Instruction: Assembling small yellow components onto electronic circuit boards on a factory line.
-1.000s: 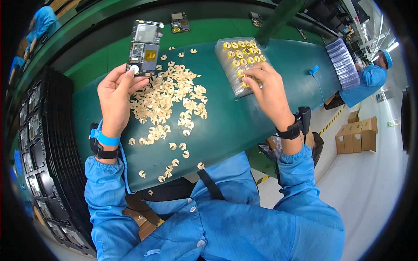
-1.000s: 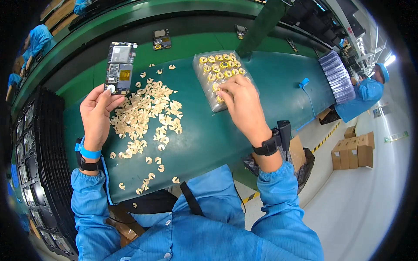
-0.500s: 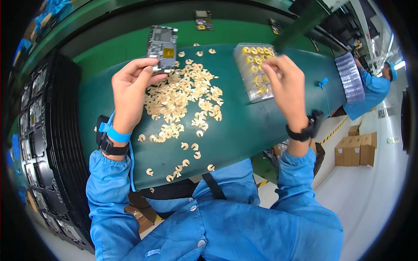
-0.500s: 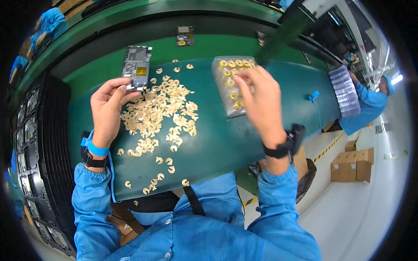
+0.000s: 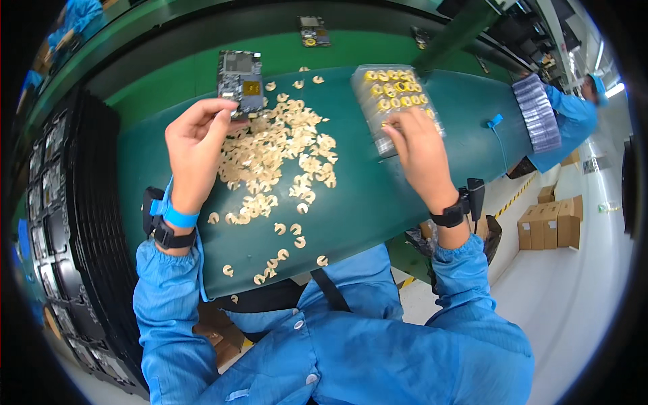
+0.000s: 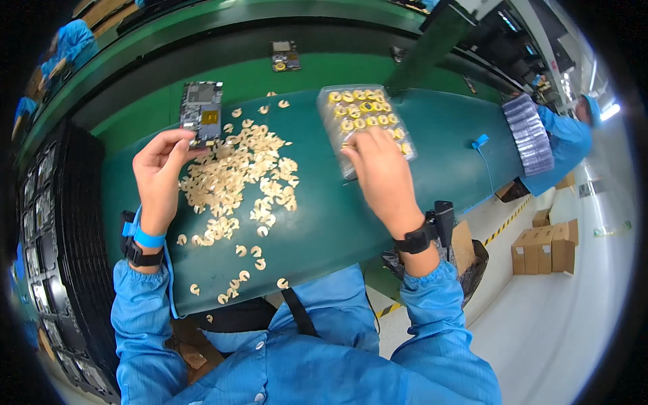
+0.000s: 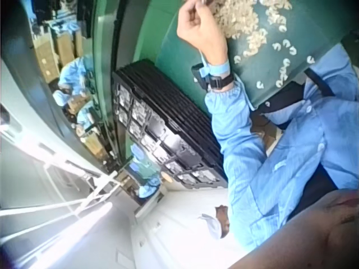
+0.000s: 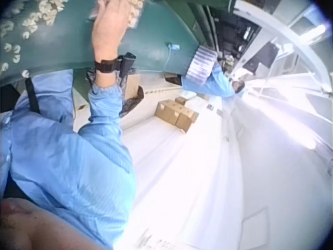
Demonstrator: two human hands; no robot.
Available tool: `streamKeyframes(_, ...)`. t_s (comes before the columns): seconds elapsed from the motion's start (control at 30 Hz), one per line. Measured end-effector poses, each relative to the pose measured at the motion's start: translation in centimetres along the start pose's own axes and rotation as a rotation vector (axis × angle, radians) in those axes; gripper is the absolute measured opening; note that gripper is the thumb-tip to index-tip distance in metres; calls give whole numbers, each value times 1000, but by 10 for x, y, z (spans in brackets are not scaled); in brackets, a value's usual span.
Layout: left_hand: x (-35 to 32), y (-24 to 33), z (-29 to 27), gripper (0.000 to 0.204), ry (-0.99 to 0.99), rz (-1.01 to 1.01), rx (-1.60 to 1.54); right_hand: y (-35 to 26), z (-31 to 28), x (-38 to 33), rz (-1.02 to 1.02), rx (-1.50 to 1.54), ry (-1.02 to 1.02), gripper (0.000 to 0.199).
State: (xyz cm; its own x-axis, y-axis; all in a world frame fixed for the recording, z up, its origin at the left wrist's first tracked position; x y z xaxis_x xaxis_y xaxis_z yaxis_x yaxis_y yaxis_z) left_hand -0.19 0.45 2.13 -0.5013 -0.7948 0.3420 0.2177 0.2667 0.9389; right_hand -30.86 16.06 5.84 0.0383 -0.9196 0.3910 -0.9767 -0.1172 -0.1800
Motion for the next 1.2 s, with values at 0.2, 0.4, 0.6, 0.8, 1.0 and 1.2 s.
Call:
streamKeyframes(0.2, -3, 0, 3, 15, -51, 20, 95, -18, 9, 15, -43, 105, 113, 7)
streamKeyframes(0.4, -12, 11, 3, 15, -95, 42, 119, -116, 47, 80, 1, 997, -38, 14)
streamKeyframes(0.6, -3, 9, 4, 13, 56, 94, 155, -126, 71, 118, -136, 980, 27, 18)
streamKeyframes(0.8, -6, 4, -1, 17, 113, 94, 199, -124, 87, 113, 6, 1172, -83, 14)
streamKeyframes(1.0, -2, 4, -1, 18, 98, 95, 168, -120, 88, 115, -100, 1138, -34, 13)
streamKeyframes(1.2, -1, 3, -6, 17, 62, 89, 208, -116, 80, 116, -158, 1006, -74, 12)
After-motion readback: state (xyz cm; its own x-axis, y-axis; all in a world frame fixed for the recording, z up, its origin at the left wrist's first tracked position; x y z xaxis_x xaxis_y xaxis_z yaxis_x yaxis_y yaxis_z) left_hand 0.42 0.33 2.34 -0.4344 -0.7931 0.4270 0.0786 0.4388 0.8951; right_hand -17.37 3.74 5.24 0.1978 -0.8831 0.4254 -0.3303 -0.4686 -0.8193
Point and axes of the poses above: each hand's wrist, its own x-axis towards the middle knuckle, its own z-axis out of the palm, y = z × x, the point moved 1 cm from there along x, towards the middle knuckle, and after that the axes turned 8 degrees about -y, right-handed, at the moved point
